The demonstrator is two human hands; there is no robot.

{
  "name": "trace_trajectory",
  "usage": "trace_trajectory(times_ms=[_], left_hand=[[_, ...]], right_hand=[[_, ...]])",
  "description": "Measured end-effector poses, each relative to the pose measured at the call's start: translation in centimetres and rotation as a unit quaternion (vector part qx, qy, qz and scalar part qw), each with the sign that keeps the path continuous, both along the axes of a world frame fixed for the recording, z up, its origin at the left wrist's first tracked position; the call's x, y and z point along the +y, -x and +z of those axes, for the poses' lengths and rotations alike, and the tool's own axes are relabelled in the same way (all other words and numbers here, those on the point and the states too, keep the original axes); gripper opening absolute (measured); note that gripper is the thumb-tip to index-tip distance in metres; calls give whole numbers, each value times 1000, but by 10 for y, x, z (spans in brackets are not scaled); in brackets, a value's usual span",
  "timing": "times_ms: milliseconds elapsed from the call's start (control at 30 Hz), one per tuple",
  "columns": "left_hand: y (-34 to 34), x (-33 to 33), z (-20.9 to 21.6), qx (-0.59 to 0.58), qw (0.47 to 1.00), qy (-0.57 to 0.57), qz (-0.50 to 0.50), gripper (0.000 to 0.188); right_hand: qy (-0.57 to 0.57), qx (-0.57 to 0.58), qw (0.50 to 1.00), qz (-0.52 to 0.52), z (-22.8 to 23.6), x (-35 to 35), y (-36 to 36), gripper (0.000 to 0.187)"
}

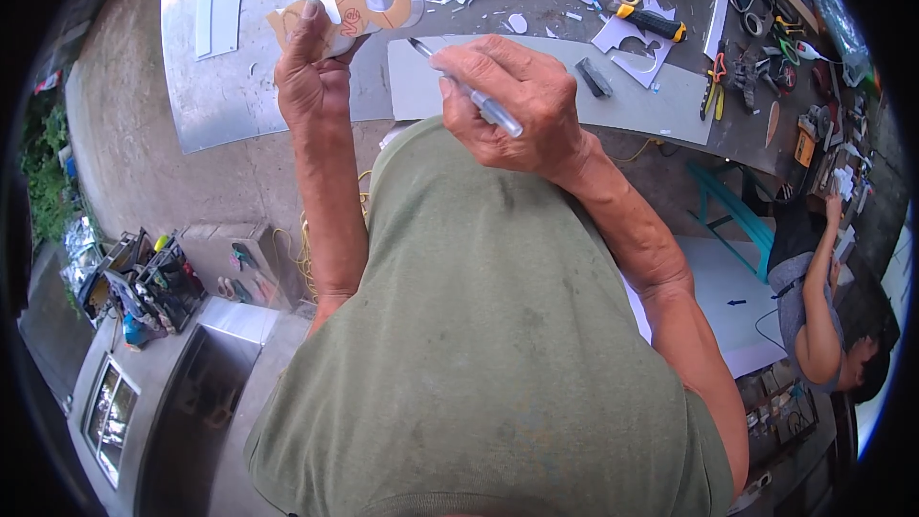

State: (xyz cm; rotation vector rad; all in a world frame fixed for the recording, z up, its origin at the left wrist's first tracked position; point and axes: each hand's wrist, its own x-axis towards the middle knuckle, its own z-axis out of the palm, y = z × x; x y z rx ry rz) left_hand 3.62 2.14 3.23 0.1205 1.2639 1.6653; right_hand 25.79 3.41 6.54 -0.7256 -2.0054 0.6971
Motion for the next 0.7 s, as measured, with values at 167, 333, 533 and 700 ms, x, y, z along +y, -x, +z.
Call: trace_trajectory(times_ms=[167, 333, 533, 700], left_hand=[[5, -2, -9, -7, 1000, 14, 21, 37], [6, 3, -30, 49, 998, 42, 6, 40], [13, 7, -48, 61, 995, 73, 11, 39], [9, 3, -50, 51, 998, 47, 4, 41]], right_hand=[[255, 48, 965, -31, -17, 4, -20, 15], [519, 120, 843, -76, -66, 13, -58, 20], [608, 193, 761, -118, -107, 12, -89, 24], [648, 182, 730, -119, -128, 13, -96, 27]])
